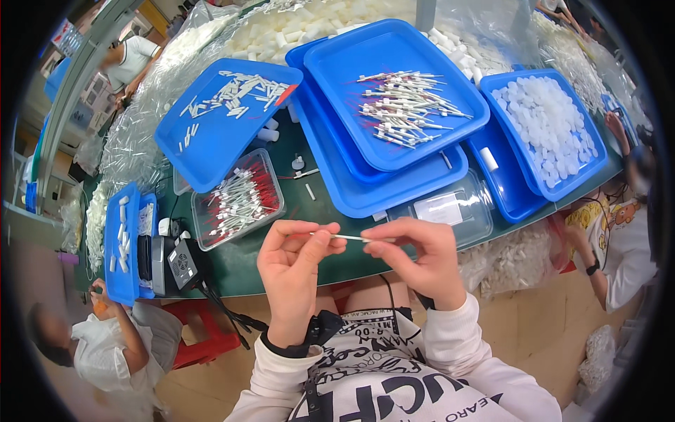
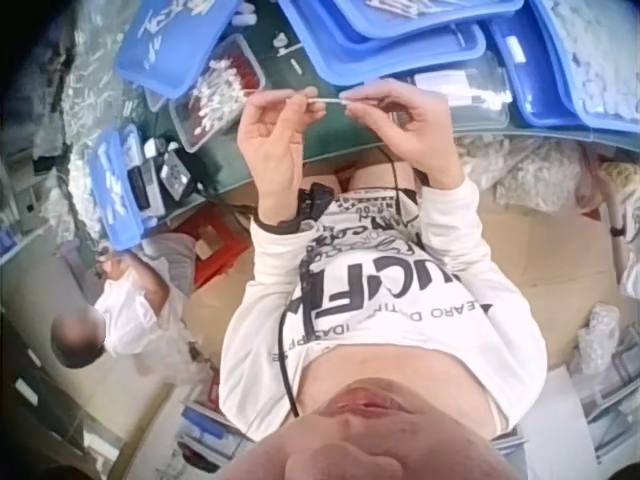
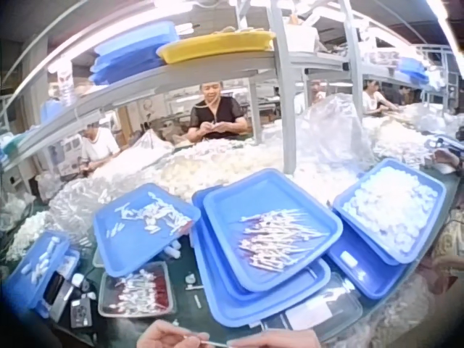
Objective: The person repeatedly picks up small white plastic pieces from a blue tray and inserts them into thin metal rods. The person then places the assembled units into a clear plastic container on the table. The process is repetitive and involves handling small parts by hand.
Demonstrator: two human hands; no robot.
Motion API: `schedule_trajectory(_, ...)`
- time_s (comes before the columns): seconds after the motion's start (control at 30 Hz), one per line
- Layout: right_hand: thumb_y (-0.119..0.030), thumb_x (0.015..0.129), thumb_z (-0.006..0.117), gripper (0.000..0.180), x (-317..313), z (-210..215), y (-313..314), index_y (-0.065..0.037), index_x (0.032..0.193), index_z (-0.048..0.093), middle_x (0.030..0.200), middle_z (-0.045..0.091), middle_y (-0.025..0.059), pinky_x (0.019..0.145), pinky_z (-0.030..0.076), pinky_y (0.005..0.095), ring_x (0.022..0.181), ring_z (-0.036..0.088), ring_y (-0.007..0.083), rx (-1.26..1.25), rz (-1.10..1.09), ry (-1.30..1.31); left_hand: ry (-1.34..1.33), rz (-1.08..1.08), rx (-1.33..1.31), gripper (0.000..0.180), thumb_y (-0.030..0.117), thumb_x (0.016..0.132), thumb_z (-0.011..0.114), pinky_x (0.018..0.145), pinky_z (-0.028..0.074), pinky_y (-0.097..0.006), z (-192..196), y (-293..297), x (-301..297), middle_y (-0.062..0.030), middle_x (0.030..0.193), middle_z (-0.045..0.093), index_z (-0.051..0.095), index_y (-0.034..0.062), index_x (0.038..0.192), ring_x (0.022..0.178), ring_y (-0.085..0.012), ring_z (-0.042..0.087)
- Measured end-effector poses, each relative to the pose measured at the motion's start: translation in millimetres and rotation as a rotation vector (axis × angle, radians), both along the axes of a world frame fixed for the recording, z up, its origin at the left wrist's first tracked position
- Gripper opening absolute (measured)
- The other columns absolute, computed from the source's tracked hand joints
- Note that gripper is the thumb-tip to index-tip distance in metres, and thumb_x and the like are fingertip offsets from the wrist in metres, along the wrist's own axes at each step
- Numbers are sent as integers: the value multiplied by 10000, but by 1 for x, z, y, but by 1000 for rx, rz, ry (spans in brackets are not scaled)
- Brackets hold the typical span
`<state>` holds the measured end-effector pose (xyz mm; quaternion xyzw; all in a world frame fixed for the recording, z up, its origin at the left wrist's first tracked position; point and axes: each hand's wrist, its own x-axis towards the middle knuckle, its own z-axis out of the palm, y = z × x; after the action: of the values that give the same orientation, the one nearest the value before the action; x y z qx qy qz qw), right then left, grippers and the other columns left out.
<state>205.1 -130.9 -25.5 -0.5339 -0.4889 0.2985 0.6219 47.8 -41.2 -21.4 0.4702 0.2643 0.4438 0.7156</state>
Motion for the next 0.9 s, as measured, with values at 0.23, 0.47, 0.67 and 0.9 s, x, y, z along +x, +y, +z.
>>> schedule_trajectory(0.23,-37,837,678,82,-13,-12,0,-25,908,640,813,674,98,604,507,303,700,662,223,-2,-269,-227,183,-149,28,219,-86,845,645,808,565,-307,-1,-7,5,-204,979,683,579,-74,1053,888,-231,692)
schedule_trajectory(0.47,-15,777,712,101,-13,-2,-8,-29,859,655,761,654,86,592,483,314,666,627,236,187,-252,-351,215,-212,221,109,-80,842,656,746,552,-257,4,-6,-5,-163,886,700,626,-70,946,851,-193,697)
schedule_trajectory(0.67,-12,740,754,120,-17,5,-14,-34,848,705,737,683,69,560,479,271,614,637,185,159,-191,-358,256,-142,395,78,-48,805,711,673,534,-237,3,-7,-13,-106,819,714,681,-48,876,744,-142,680)
schedule_trajectory(0.9,-55,772,745,140,-22,19,-9,-24,905,712,780,690,87,542,479,290,626,639,212,36,-137,-355,344,-97,647,90,20,763,760,610,507,-233,5,7,-27,-88,780,713,703,-7,826,669,-153,677)
